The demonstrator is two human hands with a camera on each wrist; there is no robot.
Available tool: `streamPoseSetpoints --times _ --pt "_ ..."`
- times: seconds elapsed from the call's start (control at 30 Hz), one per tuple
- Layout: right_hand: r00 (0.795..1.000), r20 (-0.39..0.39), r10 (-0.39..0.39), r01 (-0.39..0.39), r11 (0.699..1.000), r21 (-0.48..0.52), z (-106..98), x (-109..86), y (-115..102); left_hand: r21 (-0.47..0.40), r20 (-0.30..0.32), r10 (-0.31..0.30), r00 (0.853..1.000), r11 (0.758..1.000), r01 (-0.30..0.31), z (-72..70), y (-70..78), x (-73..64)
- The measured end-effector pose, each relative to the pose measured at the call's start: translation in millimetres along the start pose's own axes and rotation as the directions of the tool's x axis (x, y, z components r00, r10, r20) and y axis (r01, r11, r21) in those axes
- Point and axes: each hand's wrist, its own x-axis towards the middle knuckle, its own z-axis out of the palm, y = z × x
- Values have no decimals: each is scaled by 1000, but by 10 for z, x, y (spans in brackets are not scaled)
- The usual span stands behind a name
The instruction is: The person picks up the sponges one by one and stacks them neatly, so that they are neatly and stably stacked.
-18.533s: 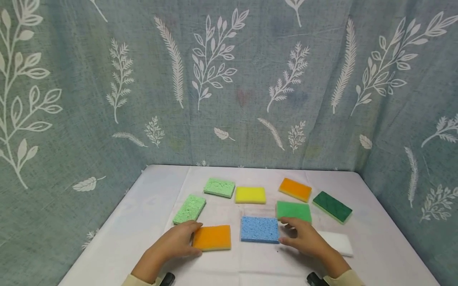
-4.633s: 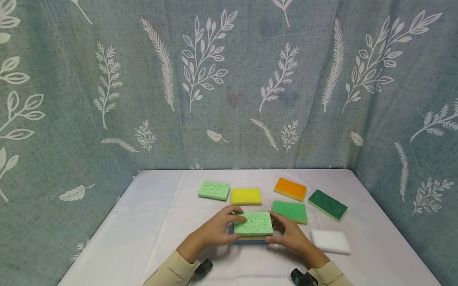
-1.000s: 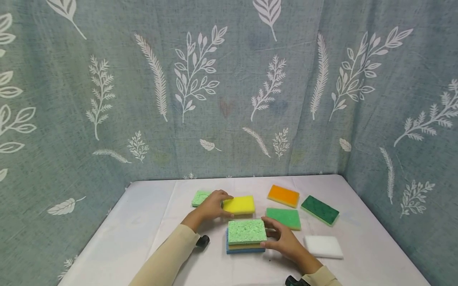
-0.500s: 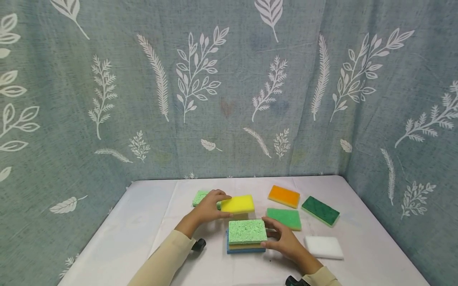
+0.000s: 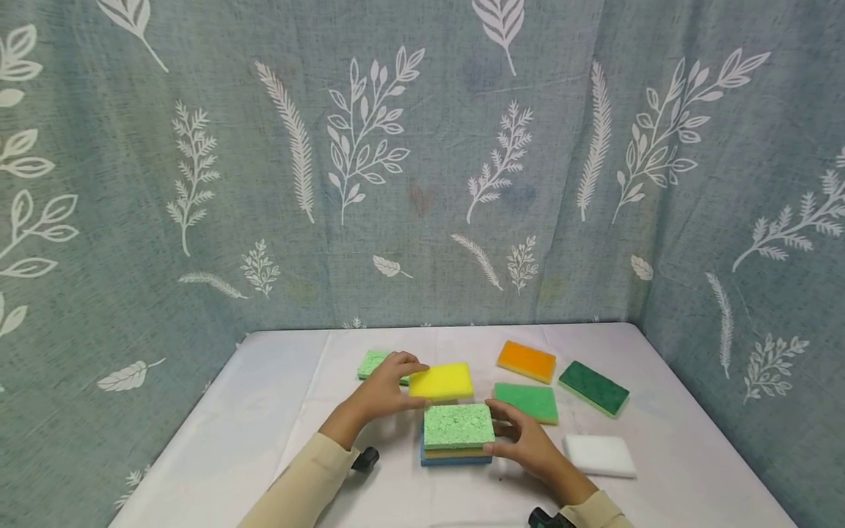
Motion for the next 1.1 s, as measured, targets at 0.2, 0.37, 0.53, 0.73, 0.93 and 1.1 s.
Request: streamPoseSetpoints --times 0.2,0.37,0.53,0.73,0.93,1.1 --pt "1000 -4 5 -5 1000 17 2 -11 -4 12 5 3 1000 1000 -3 -52 66 -49" --pt "1000 -2 6 -6 1000 28 5 -11 -6 25 -11 51 999 998 -51 -71 106 -74" --pt "1000 5 -5 4 1000 29 2 -11 -6 26 -33 102 994 995 -101 -87 185 -110" --pt "1000 6 2 -3 999 34 2 -12 -9 24 -8 97 995 995 -97 -74 271 -150" --pt "1000 3 6 -6 999 40 2 -19 -22 39 9 95 995 995 -95 -34 334 -195" --pt "1000 -7 9 -9 999 33 6 -10 -15 37 33 92 995 995 -93 -13 413 -228"
